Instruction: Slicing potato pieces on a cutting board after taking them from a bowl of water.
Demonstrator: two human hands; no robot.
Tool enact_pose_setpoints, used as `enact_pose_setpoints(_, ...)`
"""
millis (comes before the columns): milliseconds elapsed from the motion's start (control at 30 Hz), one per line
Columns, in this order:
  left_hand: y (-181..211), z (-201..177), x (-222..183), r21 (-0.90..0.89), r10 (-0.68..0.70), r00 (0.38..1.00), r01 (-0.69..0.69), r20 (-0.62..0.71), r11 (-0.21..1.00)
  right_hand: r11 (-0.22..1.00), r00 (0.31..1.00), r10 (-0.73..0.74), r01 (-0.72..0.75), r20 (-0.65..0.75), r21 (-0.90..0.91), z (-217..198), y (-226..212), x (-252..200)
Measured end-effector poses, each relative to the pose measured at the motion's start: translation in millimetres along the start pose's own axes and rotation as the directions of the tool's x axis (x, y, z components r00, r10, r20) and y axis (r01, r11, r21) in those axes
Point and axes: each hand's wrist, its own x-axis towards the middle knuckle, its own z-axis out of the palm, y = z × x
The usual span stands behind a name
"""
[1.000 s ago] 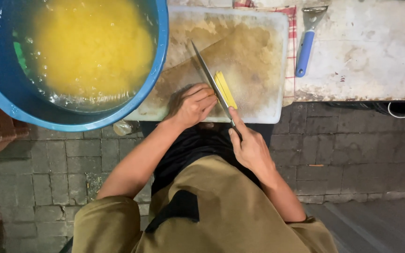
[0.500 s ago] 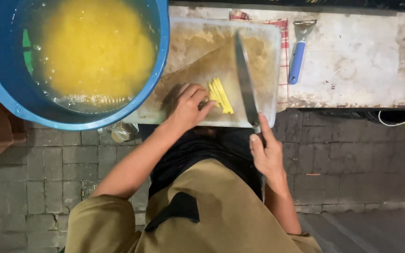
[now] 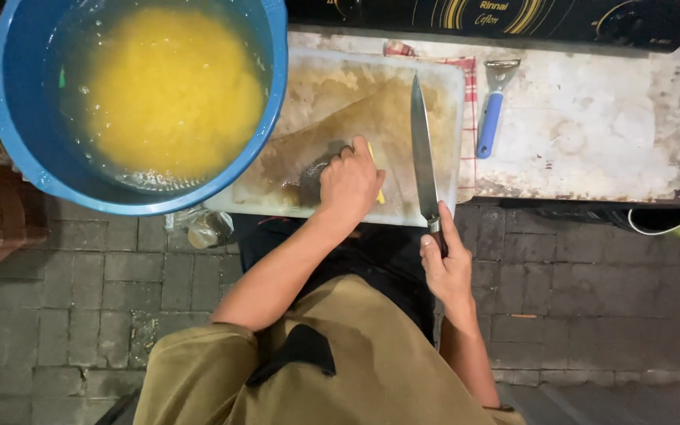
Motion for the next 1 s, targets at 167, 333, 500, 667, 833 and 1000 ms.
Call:
enact_pose_setpoints(167,-31.8,27.9,2.0,0.071,0.253,0.966,-0.25,-0.045,0.966,0.998,0.999,0.046,-0.046,-0.013,-0.032,2.7,-2.9,-1.6)
enact_pose_setpoints(333,-79.9,28.6,19.9,0.093,0.834,0.544,-0.829,-0.093,0.551,0.951,0.992,0.112,-0.089,0.062,-0.297,-2.1,-41.9,-3.7)
enact_pose_setpoints(500,-88.0,30.9,6.0,-0.135,0.756,0.536,-0.839,-0.377,0.527,0.879,0.963,0.247,-0.174,0.11,-0.444,4.5,-74.8,-7.3)
enact_pose_setpoints(667,-67.3,25.0,-23.3,-0.092,0.606,0.595,-0.749,-0.528,0.656,0.873,0.967,0.204,-0.11,0.152,-0.476,22.6,-71.2,-13.1)
enact_pose_setpoints(833,-63.4,19.8,-23.2,-0.131,0.6,0.565,-0.78,-0.566,0.612,0.884,0.963,0.143,-0.02,0.23,-0.467,24.0,-65.8,-10.7)
enact_pose_setpoints(1000,-72.4,29.6,-19.3,-0.165,0.614,0.553,-0.803,-0.563,0.572,0.878,0.965,0.11,0.017,0.237,-0.479,23.5,-60.0,-11.7)
